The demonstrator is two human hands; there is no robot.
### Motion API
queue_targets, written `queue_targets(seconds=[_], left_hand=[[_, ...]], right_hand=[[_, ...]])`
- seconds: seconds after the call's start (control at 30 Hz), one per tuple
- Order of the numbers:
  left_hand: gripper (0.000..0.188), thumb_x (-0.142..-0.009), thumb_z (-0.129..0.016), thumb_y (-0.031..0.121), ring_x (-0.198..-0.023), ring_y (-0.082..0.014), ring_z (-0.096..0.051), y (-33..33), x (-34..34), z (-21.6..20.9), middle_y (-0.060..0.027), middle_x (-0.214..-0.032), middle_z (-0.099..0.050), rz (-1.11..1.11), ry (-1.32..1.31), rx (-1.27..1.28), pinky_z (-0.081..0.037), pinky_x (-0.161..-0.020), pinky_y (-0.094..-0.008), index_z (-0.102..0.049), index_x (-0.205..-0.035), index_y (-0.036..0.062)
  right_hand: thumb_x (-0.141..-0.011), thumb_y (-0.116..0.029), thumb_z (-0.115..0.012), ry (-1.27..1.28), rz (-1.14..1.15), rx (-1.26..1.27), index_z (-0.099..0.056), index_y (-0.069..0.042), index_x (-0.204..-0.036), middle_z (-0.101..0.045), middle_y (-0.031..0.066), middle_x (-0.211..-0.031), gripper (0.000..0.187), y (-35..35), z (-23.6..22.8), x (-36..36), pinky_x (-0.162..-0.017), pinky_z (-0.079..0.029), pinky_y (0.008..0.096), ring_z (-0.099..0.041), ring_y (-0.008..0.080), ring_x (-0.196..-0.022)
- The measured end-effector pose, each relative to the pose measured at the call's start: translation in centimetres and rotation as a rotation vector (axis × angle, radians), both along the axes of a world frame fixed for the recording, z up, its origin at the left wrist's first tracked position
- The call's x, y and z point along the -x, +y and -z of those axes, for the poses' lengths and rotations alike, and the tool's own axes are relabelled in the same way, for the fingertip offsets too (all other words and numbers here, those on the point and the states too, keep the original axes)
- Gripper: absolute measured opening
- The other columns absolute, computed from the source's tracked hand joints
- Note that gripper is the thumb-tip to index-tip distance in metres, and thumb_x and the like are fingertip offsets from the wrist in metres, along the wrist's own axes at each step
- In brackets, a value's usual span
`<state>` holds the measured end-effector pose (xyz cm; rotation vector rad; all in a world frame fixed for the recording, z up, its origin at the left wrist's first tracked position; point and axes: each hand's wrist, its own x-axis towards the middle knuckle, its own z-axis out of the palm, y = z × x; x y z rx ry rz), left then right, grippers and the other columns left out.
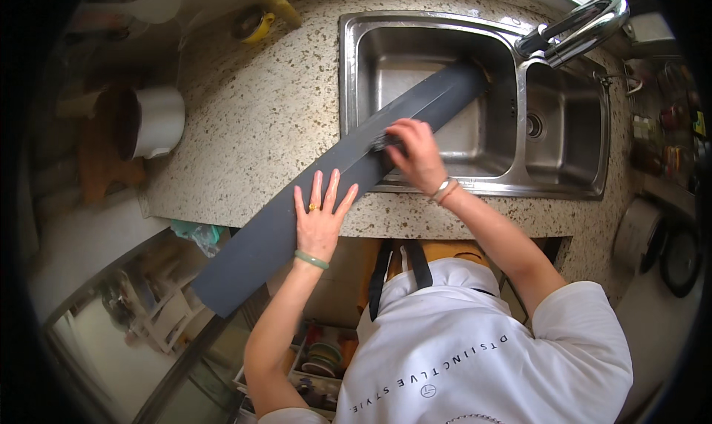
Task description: The person scrubs a long, dark rectangular object with a steel wool pad over a kitchen sink. They repeatedly scrub the surface and rinse it under running water, flipping the object to clean both sides. The person continues scrubbing and rinsing the object until the end of the clip.
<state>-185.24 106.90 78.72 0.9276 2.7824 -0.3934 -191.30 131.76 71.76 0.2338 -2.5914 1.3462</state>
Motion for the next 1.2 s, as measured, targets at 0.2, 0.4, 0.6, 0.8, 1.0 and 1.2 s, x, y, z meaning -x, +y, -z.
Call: queue_targets(seconds=[0.2,0.4,0.6,0.8,1.0,1.2], left_hand=[[0.093,-0.074,-0.069,0.01,-0.152,-0.0416,-0.01,3.1,2.6,0.8,-0.0154,-0.166,-0.012,0.026,-0.215,0.055,-0.016,-0.11,-0.0745,-0.03,-0.155,0.0318],[0.091,-0.085,-0.069,0.047,-0.152,-0.0372,-0.006,5.9,6.2,1.3,-0.0151,-0.165,-0.011,0.003,-0.369,-0.088,-0.009,-0.119,-0.0622,-0.023,-0.158,0.0151],[0.098,-0.082,-0.067,0.058,-0.153,-0.037,-0.005,9.2,7.9,5.5,-0.019,-0.165,-0.01,0.009,-0.257,0.053,-0.01,-0.12,-0.0591,-0.023,-0.157,0.0115],[0.099,-0.085,-0.063,0.06,-0.152,-0.0373,-0.008,12.2,9.5,6.9,-0.0245,-0.163,-0.013,-0.009,-0.266,0.113,-0.014,-0.119,-0.0562,-0.021,-0.157,0.0062],[0.105,-0.081,-0.063,0.066,-0.147,-0.0382,-0.027,16.8,10.9,11.3,-0.0217,-0.163,-0.016,-0.078,-0.212,-0.073,-0.036,-0.109,-0.0531,-0.02,-0.158,0.0098],[0.107,-0.077,-0.069,0.063,-0.144,-0.0387,-0.029,17.3,11.3,11.8,-0.022,-0.163,-0.015,-0.124,-0.309,-0.048,-0.037,-0.106,-0.0502,-0.021,-0.158,0.0108]], right_hand=[[-0.076,0.001,-0.073,-0.056,0.018,-0.032,-0.066,-0.011,-0.12,-0.057,0.0108,-0.125,0.046,-1.8,2.6,-1.1,-0.095,-0.049,0.0402,-0.052,0.0334,-0.107],[-0.078,0.002,-0.07,-0.007,0.332,-0.12,-0.074,-0.013,-0.106,-0.062,0.0107,-0.111,0.032,4.7,8.3,4.5,-0.088,-0.05,0.0387,-0.055,0.0319,-0.099],[-0.074,-0.001,-0.074,0.102,0.301,-0.03,-0.067,-0.006,-0.103,-0.069,0.0096,-0.104,0.03,4.1,7.4,4.8,-0.086,-0.05,0.0405,-0.06,0.0309,-0.093],[-0.086,-0.003,-0.065,0.034,0.209,0.002,-0.067,-0.005,-0.116,-0.066,0.0136,-0.123,0.03,2.0,7.7,4.4,-0.104,-0.045,0.0427,-0.059,0.0327,-0.118],[-0.089,-0.002,-0.059,-0.057,0.442,-0.187,-0.064,-0.002,-0.116,-0.063,0.0194,-0.124,0.028,12.5,15.0,11.1,-0.104,-0.043,0.0442,-0.057,0.0367,-0.119],[-0.087,0.0,-0.06,-0.07,0.266,-0.064,-0.063,-0.004,-0.119,-0.062,0.0163,-0.128,0.033,6.7,10.4,6.5,-0.106,-0.041,0.046,-0.056,0.0352,-0.122]])
